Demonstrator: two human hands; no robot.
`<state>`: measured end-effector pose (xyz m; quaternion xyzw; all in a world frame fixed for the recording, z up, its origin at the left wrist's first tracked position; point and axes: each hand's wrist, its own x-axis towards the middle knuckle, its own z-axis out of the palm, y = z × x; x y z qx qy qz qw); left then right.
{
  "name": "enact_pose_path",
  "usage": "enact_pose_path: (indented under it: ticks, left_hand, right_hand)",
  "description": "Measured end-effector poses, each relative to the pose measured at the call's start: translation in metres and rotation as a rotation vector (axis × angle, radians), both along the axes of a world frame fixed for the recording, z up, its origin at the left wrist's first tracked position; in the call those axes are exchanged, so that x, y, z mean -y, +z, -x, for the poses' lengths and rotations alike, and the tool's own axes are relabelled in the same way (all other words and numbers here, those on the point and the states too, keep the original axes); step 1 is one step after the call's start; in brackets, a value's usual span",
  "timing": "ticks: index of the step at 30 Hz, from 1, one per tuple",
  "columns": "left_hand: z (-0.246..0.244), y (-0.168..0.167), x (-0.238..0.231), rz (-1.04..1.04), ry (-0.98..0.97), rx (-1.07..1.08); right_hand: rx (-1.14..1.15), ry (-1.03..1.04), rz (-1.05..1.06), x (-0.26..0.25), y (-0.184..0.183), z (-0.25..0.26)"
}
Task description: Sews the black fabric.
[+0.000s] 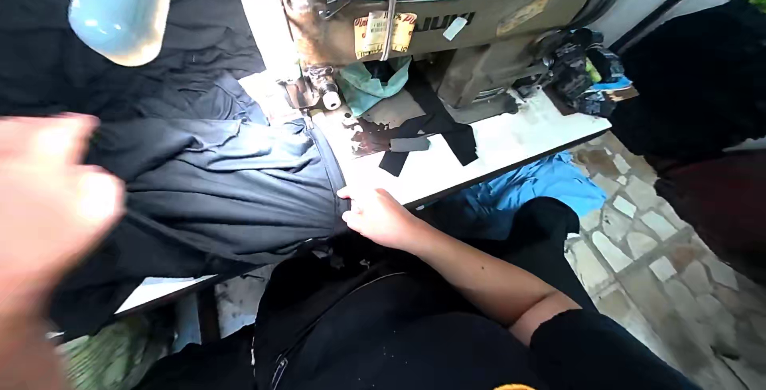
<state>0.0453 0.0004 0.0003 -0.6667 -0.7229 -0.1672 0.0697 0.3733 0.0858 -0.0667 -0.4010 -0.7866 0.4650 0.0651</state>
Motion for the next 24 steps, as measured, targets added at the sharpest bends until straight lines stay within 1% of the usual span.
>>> enact_pose_path:
  ticks: [2, 3, 5, 6, 7, 8, 9, 11, 12, 14, 16, 18, 20, 21, 24]
  left_hand:
    - [-0.091, -0.017, -0.008, 0.051, -0.237, -0.021]
    - [-0.123, -0.038, -0.011, 0.071, -0.349, 0.007]
    - [-0.160, -0.084, -0.013, 0.065, -0.493, 0.125]
    - [-0.166, -0.101, -0.012, 0.025, -0.510, 0.162]
    - [-0.168, -0.109, -0.011, -0.015, -0.496, 0.182]
    - [-0.168, -0.110, -0.010, -0.038, -0.473, 0.198]
    - [-0.166, -0.107, -0.009, -0.048, -0.454, 0.216]
    - [-0.166, -0.100, -0.007, -0.081, -0.424, 0.268]
    - [-0.166, -0.096, -0.006, -0.114, -0.408, 0.307]
    - [-0.164, -0.087, -0.005, -0.163, -0.373, 0.404]
    - [-0.159, -0.082, -0.006, -0.202, -0.362, 0.510]
    - [-0.154, -0.080, -0.006, -0.226, -0.374, 0.608]
    - [-0.151, -0.080, -0.007, -0.237, -0.395, 0.668]
    - [-0.150, -0.080, -0.008, -0.238, -0.411, 0.688]
    - [-0.145, -0.079, -0.013, -0.189, -0.474, 0.751]
  right_hand:
    - [0.002, 0.035, -0.026, -0.004, 0.000, -0.001]
    - [0.011, 0.063, -0.053, -0.008, 0.001, -0.002]
    - [0.046, 0.145, -0.083, -0.021, 0.006, -0.004]
    - [0.059, 0.188, -0.103, -0.030, 0.009, -0.004]
    - [0.060, 0.213, -0.144, -0.040, 0.011, -0.003]
    - [0.058, 0.201, -0.191, -0.050, 0.013, 0.001]
    - [0.060, 0.165, -0.224, -0.062, 0.017, 0.008]
    - [0.136, 0.109, -0.309, -0.085, 0.020, 0.028]
    - [0.161, 0.096, -0.368, -0.094, 0.016, 0.037]
    - [0.140, 0.085, -0.416, -0.103, 0.009, 0.048]
    - [0.018, 0.153, -0.505, -0.097, 0.001, 0.044]
    - [-0.233, 0.204, -0.692, -0.084, -0.012, 0.032]
    - [-0.459, 0.253, -0.780, -0.075, -0.021, 0.023]
    - [-0.501, 0.283, -0.803, -0.073, -0.024, 0.021]
    - [-0.394, 0.308, -0.906, -0.074, -0.026, 0.019]
